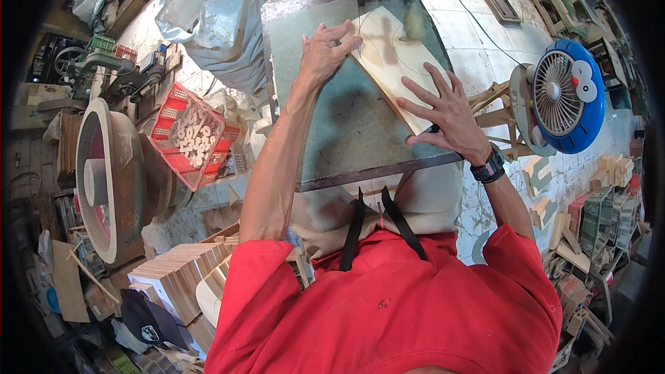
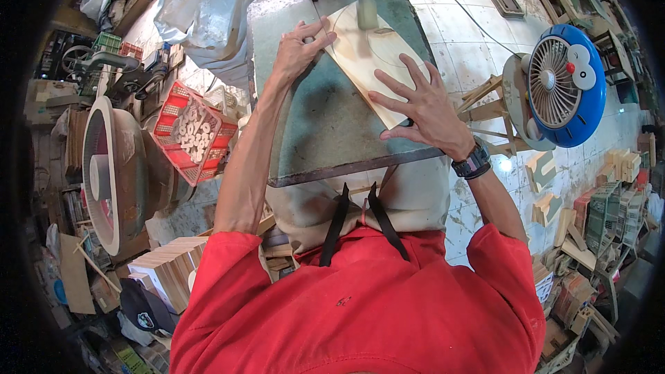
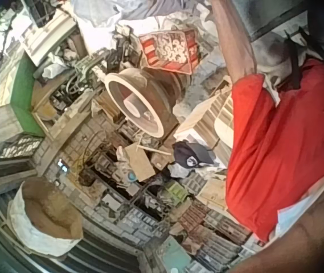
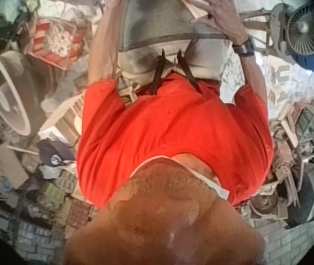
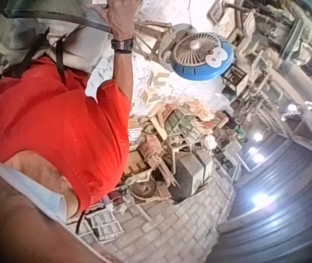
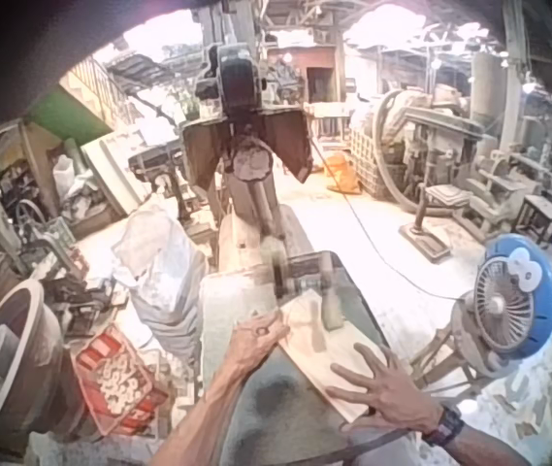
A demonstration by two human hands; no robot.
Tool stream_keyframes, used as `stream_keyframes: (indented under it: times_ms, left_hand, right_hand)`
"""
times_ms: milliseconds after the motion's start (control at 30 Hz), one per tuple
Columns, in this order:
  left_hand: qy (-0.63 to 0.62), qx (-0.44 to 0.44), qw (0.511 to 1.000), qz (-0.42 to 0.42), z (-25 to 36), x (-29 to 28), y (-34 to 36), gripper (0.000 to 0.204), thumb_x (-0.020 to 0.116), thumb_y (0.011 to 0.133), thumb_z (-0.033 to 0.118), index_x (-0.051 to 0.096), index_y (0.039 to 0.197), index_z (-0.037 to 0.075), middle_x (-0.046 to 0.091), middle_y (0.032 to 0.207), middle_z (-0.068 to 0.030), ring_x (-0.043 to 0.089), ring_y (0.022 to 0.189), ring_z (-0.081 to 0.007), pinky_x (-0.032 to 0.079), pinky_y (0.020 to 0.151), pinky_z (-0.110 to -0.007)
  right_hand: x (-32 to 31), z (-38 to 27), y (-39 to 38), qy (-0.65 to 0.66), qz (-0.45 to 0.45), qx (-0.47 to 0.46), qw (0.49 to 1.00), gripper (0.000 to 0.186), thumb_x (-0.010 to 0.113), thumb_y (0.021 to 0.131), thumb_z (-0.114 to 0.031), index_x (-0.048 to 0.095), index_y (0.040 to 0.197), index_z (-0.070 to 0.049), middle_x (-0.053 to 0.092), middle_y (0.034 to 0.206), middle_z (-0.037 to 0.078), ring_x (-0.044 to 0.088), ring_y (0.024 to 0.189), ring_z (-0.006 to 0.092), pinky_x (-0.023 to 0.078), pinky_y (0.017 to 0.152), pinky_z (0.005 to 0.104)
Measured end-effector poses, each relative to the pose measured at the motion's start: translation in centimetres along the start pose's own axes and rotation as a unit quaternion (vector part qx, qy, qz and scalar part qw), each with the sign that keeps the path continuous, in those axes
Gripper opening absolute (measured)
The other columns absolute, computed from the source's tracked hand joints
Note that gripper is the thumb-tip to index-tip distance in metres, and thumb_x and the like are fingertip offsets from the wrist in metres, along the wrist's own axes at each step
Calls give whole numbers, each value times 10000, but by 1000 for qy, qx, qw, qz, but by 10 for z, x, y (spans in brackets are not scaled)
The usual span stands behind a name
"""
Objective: Cutting a curved piece of wood using a scroll saw.
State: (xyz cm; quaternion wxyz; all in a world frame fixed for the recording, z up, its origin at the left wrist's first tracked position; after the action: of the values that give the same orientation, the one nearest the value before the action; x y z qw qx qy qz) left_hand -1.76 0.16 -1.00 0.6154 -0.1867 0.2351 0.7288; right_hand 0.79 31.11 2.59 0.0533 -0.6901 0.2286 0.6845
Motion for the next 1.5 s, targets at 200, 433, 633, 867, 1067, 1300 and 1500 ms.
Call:
stream_keyframes:
  times_ms: [200, 433, 633, 867, 1067, 1300, 1500]
  left_hand:
    - [-4, 0, 1000, 6, -4, -1, 0, 649, 686, 866, 590, 653, 1361, 172, 591, 1447, -56, 315, 1483, -420, 13, 1211, -643]
    - [-4, -2, 1000, 5, 0, 0, 1, 651, 682, 868, 583, 645, 1371, 171, 592, 1444, -75, 324, 1480, -415, 15, 1208, -649]
    - [7, -6, 1000, 6, 1, -3, 2, 651, 675, 868, 578, 642, 1374, 171, 599, 1437, -77, 337, 1475, -413, 21, 1203, -657]
    - [0, -3, 1000, 23, 2, -4, 4, 599, 720, 867, 502, 667, 1331, 128, 627, 1397, -91, 355, 1467, -400, 188, 1186, -547]
    - [4, -8, 1000, 13, 6, -1, 7, 598, 723, 866, 505, 666, 1336, 139, 629, 1393, -95, 352, 1468, -395, 185, 1187, -548]
    - [4, 1, 1000, 5, -6, -2, 11, 631, 673, 879, 572, 640, 1378, 186, 604, 1430, -82, 320, 1486, -404, 13, 1197, -660]
    - [5, -1, 999, -36, -10, -7, 18, 636, 686, 873, 574, 635, 1383, 198, 596, 1439, -85, 305, 1496, -392, -5, 1200, -650]
  right_hand:
    - [1, -1, 2, -2, 1, -2, 1000, 801, 578, 781, -769, 501, 1479, -383, 360, 1629, -34, 239, 1511, 397, 209, 1179, 636]
    - [2, 1, 2, 1, 5, 4, 1000, 792, 576, 781, -773, 518, 1466, -381, 374, 1621, -34, 250, 1507, 396, 209, 1180, 637]
    - [3, 1, 5, -3, 6, 1, 1000, 789, 571, 781, -777, 528, 1460, -377, 381, 1617, -33, 251, 1505, 396, 206, 1181, 639]
    - [2, -1, 7, -2, 10, 5, 1000, 789, 558, 787, -779, 531, 1459, -367, 385, 1615, -34, 252, 1505, 390, 208, 1179, 639]
    - [3, 0, 5, -11, 6, 12, 1000, 787, 564, 789, -773, 531, 1459, -362, 392, 1610, -33, 257, 1503, 388, 210, 1179, 638]
    - [4, -2, 9, 0, 20, 11, 1000, 773, 582, 797, -757, 533, 1458, -359, 395, 1608, -29, 266, 1498, 393, 213, 1179, 634]
    - [4, -11, 10, -11, 16, 23, 1000, 749, 593, 815, -736, 551, 1446, -334, 397, 1609, -9, 273, 1489, 415, 247, 1149, 625]
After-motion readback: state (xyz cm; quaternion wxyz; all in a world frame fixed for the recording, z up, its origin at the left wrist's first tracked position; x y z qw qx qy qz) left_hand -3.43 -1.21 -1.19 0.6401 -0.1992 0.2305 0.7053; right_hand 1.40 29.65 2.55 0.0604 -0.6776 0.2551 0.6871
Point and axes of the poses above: each hand's wrist, its own y-axis towards the middle knuckle, its own x-axis out of the palm, z = x × y, the point moved 1 cm from there along y, towards the middle knuckle
